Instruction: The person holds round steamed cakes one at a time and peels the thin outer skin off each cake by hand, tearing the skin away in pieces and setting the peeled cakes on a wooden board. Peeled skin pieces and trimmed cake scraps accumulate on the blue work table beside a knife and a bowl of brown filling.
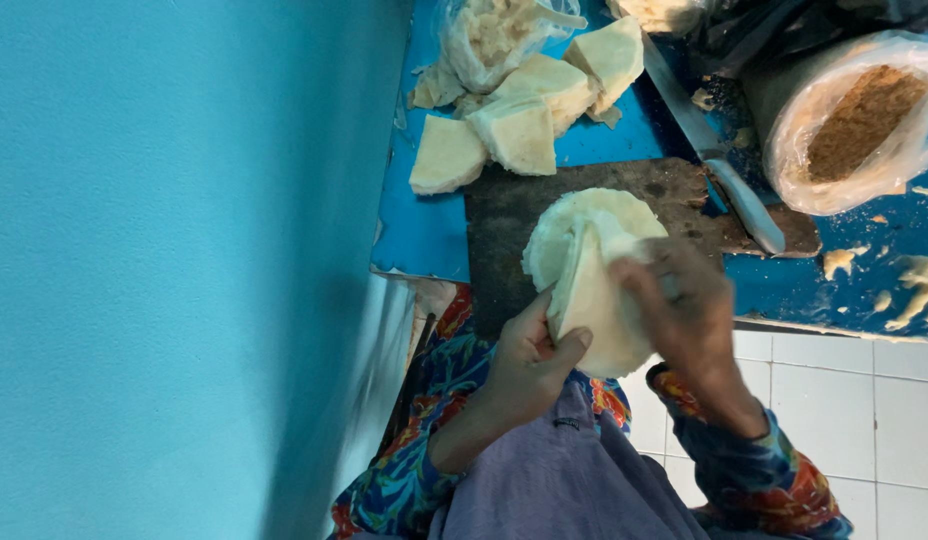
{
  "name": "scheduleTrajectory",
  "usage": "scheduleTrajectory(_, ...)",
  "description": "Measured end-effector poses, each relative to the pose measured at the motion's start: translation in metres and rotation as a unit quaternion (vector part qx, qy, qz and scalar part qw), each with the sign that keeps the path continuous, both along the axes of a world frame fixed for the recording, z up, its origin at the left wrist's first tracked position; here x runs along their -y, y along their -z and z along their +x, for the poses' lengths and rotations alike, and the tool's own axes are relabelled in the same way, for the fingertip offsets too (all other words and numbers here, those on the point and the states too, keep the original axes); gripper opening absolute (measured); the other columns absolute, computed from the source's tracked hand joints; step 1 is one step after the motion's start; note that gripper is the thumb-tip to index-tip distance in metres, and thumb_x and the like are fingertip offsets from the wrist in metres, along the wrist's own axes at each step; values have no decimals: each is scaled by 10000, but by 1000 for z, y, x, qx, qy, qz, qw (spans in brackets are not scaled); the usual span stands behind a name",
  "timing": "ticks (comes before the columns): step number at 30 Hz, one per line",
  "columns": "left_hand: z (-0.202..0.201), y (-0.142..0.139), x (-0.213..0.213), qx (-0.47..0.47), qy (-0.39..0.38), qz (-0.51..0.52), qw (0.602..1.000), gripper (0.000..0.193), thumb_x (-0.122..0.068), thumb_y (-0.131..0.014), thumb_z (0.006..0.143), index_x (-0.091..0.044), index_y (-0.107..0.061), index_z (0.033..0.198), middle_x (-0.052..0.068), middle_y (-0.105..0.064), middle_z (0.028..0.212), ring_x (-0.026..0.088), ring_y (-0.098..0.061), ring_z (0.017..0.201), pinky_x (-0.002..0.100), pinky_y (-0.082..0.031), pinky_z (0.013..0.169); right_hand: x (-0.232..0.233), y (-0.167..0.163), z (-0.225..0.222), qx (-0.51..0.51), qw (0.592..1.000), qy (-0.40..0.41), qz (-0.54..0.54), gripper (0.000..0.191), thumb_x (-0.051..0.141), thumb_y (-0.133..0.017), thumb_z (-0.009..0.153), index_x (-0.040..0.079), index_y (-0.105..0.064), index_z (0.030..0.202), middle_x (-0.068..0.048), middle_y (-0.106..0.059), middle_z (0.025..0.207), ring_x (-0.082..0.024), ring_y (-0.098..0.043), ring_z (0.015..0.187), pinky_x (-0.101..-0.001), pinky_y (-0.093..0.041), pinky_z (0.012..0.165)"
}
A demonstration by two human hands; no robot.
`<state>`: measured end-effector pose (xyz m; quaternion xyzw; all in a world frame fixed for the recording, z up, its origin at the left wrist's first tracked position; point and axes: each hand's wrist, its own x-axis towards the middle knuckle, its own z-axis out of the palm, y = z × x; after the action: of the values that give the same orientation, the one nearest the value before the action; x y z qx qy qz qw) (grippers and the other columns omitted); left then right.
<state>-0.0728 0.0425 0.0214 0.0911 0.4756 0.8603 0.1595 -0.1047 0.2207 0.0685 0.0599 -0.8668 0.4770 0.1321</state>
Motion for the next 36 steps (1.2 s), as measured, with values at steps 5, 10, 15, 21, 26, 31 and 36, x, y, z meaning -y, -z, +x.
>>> scheduleTrajectory(5, 0, -4, 3, -31, -27, 8, 999, 472, -59, -549, 1060, 66, -444, 1503, 139, -608, 1388, 168, -599, 1276, 339, -501, 1110, -11, 14, -2, -17, 993, 48, -107, 105, 106, -592, 1161, 39, -566, 1084, 13, -521, 859, -53, -443, 773, -207, -386, 673)
scheduleTrajectory(10, -2, 5, 2, 6, -65, 21, 998, 477, -91, -587, 1018, 44, -505, 1468, 125, -659, 1312, 159, -633, 1196, 306, -515, 1048, -7, 30, -6, -56, 986, 54, -146, 128, 119, -554, 1185, 59, -518, 1077, 30, -526, 883, -23, -453, 815, -200, -409, 766)
scheduleTrajectory(15, 1, 38, 4, 41, -199, 106, 973, 387, -65, -642, 938, 40, -624, 1309, 136, -721, 1144, 203, -697, 1062, 339, -572, 935, -32, 27, -26, -8, 932, 121, -341, 74, 117, -589, 1141, 65, -580, 1089, 11, -596, 969, -68, -537, 856, -216, -457, 764)
scheduleTrajectory(21, 16, 63, 60, -344, -430, -400, 733, 279, -43, -646, 929, 12, -629, 1202, 106, -689, 1109, 226, -656, 1074, 391, -525, 974, -65, -10, -30, 7, 920, 116, -373, 112, 112, -589, 1138, 35, -648, 1193, -29, -667, 1045, -95, -633, 914, -221, -529, 826)
scheduleTrajectory(26, 16, 40, 108, 11, -390, 155, 907, 404, -94, -596, 926, 59, -612, 1300, 179, -646, 1243, 310, -655, 1182, 484, -582, 999, -49, -34, -28, 77, 922, 49, -375, 196, 82, -603, 1102, -3, -638, 1275, -63, -691, 1091, -109, -647, 952, -232, -529, 853)
scheduleTrajectory(31, 10, 18, 120, 22, -401, 181, 898, 417, -105, -588, 943, 60, -580, 1325, 186, -637, 1285, 322, -663, 1206, 507, -607, 979, -31, -42, -30, 83, 920, -14, -383, 197, 70, -595, 1083, 6, -609, 1269, -56, -673, 1133, -121, -649, 1003, -254, -545, 908)
scheduleTrajectory(36, 9, 15, 116, 21, -418, 157, 895, 436, -93, -595, 918, 43, -577, 1332, 167, -647, 1293, 309, -656, 1217, 470, -603, 1009, -16, 4, -45, 173, 963, -26, -203, 270, 105, -593, 1036, 33, -581, 1296, -26, -653, 1083, -66, -603, 971, -222, -501, 845)
